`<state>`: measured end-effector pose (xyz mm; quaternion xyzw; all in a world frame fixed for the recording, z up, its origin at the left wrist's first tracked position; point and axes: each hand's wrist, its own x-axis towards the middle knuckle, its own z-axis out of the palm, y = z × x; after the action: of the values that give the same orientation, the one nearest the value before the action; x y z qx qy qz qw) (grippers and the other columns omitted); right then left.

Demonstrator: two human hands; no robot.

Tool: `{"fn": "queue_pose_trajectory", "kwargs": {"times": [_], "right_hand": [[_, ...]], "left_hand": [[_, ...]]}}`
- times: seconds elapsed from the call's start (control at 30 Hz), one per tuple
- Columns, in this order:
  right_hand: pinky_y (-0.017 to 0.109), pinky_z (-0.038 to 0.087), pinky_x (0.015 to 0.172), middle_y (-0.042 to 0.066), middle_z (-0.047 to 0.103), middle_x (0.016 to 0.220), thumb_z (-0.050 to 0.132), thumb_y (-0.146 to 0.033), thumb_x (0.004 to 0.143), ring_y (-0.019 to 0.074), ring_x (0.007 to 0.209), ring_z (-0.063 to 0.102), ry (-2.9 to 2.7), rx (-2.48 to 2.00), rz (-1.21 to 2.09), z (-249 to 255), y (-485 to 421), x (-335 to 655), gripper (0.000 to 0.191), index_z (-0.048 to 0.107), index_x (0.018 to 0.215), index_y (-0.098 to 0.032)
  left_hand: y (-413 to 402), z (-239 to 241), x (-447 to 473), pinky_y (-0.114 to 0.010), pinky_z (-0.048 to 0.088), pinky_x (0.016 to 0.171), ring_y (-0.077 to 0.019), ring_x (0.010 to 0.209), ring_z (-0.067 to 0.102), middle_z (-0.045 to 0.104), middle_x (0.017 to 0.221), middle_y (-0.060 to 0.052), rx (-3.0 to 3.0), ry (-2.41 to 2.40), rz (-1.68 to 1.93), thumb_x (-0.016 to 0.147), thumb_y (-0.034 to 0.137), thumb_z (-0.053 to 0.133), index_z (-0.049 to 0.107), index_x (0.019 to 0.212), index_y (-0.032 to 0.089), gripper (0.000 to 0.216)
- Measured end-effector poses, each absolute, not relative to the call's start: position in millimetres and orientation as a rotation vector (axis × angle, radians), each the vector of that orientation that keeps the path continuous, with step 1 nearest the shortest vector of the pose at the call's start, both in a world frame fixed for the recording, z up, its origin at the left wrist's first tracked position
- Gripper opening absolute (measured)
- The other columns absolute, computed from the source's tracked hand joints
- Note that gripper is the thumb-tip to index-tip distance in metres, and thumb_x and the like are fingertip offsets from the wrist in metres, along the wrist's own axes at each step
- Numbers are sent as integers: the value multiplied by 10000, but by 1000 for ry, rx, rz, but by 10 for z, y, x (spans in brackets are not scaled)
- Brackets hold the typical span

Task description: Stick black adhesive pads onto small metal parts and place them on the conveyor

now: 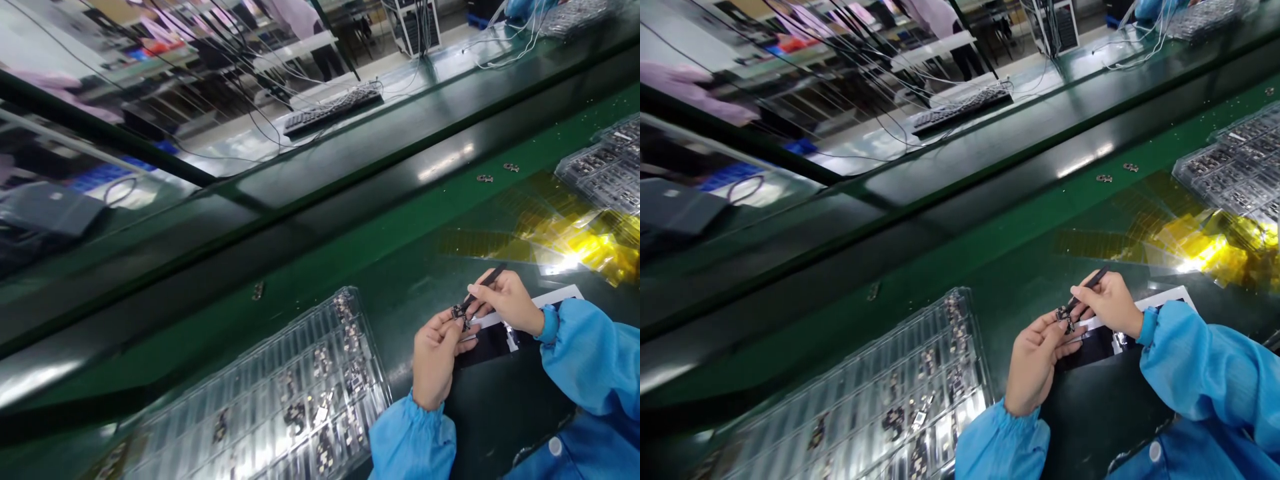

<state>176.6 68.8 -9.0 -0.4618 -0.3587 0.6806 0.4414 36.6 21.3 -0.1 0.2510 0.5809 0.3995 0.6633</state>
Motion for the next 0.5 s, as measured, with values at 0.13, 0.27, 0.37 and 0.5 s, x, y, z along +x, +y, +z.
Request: {"fn": "queue_pose_trajectory", "kwargs": {"times": [0.13,0.27,0.37,0.5], "right_hand": [[183,500,401,22,650,573,714,-447,646,132,478,641,-898,-1142,1717,-76,693,1771,369,543,687,-123],[190,509,406,12,640,549,713,-444,648,132,469,638,-889,-1138,1728,-79,698,1774,365,538,685,-126],[195,512,405,12,637,549,717,-445,641,137,476,641,-886,-1139,1725,-79,699,1776,368,539,678,-125],[203,516,413,16,640,564,718,-446,637,137,484,640,-887,-1135,1731,-74,696,1780,370,543,677,-123]], "left_hand": [[212,-3,373,-248,531,548,-214,719,680,702,803,-84,572,1332,902,650,354,721,611,938,112,392],[213,-2,379,-253,530,535,-219,707,679,699,794,-90,566,1345,894,623,366,737,629,921,108,410],[214,2,383,-249,529,529,-216,697,678,694,784,-86,573,1350,896,625,367,734,632,911,107,401],[213,8,385,-252,533,536,-214,694,678,695,788,-88,583,1352,887,641,384,721,631,911,108,396]]}}
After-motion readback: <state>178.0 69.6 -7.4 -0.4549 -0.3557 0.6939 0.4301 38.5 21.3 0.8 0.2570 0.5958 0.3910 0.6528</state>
